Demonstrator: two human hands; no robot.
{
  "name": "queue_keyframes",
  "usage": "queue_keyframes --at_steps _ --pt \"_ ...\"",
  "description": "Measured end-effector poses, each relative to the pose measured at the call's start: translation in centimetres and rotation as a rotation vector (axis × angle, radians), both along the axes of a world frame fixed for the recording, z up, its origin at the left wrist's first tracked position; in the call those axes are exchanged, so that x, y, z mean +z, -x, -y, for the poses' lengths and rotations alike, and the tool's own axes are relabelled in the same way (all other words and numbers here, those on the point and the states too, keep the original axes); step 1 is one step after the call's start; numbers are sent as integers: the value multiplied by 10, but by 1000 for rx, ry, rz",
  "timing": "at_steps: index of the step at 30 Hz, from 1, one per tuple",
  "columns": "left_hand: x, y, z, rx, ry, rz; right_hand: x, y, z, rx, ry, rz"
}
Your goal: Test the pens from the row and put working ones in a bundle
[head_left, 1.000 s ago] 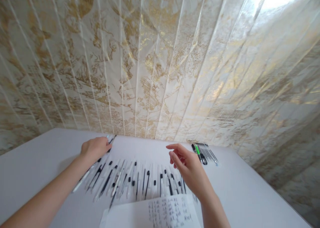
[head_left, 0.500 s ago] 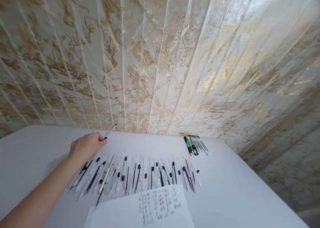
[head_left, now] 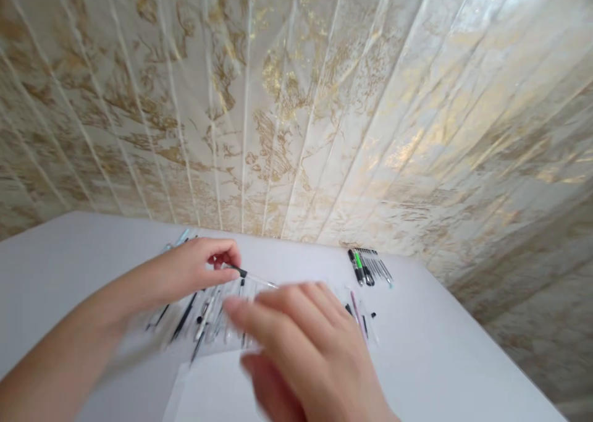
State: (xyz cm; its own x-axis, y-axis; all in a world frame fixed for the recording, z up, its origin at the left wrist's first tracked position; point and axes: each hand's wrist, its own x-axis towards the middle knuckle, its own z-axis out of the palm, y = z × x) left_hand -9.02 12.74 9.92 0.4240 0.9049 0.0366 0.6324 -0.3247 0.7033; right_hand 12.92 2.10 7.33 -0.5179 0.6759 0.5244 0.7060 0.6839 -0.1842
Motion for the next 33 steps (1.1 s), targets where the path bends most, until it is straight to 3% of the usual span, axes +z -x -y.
queue_keyframes --at_steps 3,7,9,11,13,16,20,28,33 --pt "6 -10 11 -40 75 74 16 15 -38 -151 73 59" --pt "3 7 0 -29 92 70 1 14 -59 -197 229 109" --pt "-2 27 -19 85 9 -34 -1 8 -61 -243 294 88" --pt "-11 47 -43 320 -111 -243 4 1 -61 -292 339 67" --pt "-22 61 -65 437 -110 -384 12 -6 -60 -323 373 49" --pt "-43 64 -85 510 -79 -562 21 -10 -58 -325 390 18" --pt "-64 53 -92 568 -93 -678 24 -8 -54 -282 387 -10" --pt "-77 43 -97 571 -66 -674 22 -9 -55 -254 395 -29" --pt "-66 27 -86 437 -176 -497 17 -12 -56 -241 384 -43"
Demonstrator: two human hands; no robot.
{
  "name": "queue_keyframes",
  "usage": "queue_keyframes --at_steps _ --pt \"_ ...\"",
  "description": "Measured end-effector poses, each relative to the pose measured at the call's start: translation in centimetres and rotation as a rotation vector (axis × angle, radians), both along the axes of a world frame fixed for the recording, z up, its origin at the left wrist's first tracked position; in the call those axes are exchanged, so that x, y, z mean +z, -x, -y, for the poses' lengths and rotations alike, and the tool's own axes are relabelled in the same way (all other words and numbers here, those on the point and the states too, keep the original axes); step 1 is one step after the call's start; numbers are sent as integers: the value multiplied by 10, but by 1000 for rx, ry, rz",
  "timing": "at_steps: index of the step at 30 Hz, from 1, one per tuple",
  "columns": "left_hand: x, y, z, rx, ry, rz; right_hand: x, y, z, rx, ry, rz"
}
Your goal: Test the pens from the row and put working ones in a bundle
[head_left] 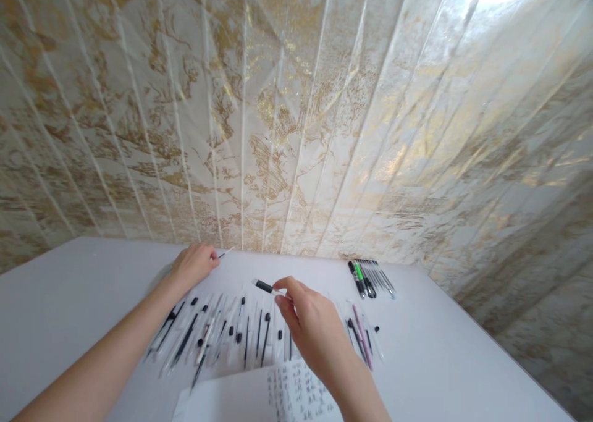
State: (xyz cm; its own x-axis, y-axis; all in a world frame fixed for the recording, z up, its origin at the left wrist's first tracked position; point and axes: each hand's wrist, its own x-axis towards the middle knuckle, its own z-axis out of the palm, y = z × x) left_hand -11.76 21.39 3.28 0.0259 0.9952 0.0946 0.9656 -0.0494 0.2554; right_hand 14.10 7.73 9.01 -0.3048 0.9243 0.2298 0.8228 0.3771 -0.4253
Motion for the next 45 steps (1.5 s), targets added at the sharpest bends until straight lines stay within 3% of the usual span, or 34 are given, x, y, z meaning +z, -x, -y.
queue_keyframes --at_steps 6,11,20,33,39,42,43,44,45 --pt "39 -12 37 -332 -127 204 -6 -14 -17 -99 -121 63" --pt "58 -13 58 -416 -229 231 -2 -21 -19 -117 -167 -22" --pt "60 -19 64 -469 -274 272 0 -21 -17 -72 -151 -109" --pt "67 -20 71 -423 -165 392 1 -26 -17 15 -162 -205" --pt "75 -29 79 -456 -182 378 -13 -7 -16 37 39 -342" --pt "85 -5 77 -332 -289 520 -24 5 -17 68 213 -587" --pt "85 8 74 -203 -385 543 -26 8 -17 76 265 -686" --pt "83 22 69 -36 -437 432 -28 10 -18 85 313 -780" --pt "77 36 63 59 -406 365 -28 10 -19 95 352 -868"
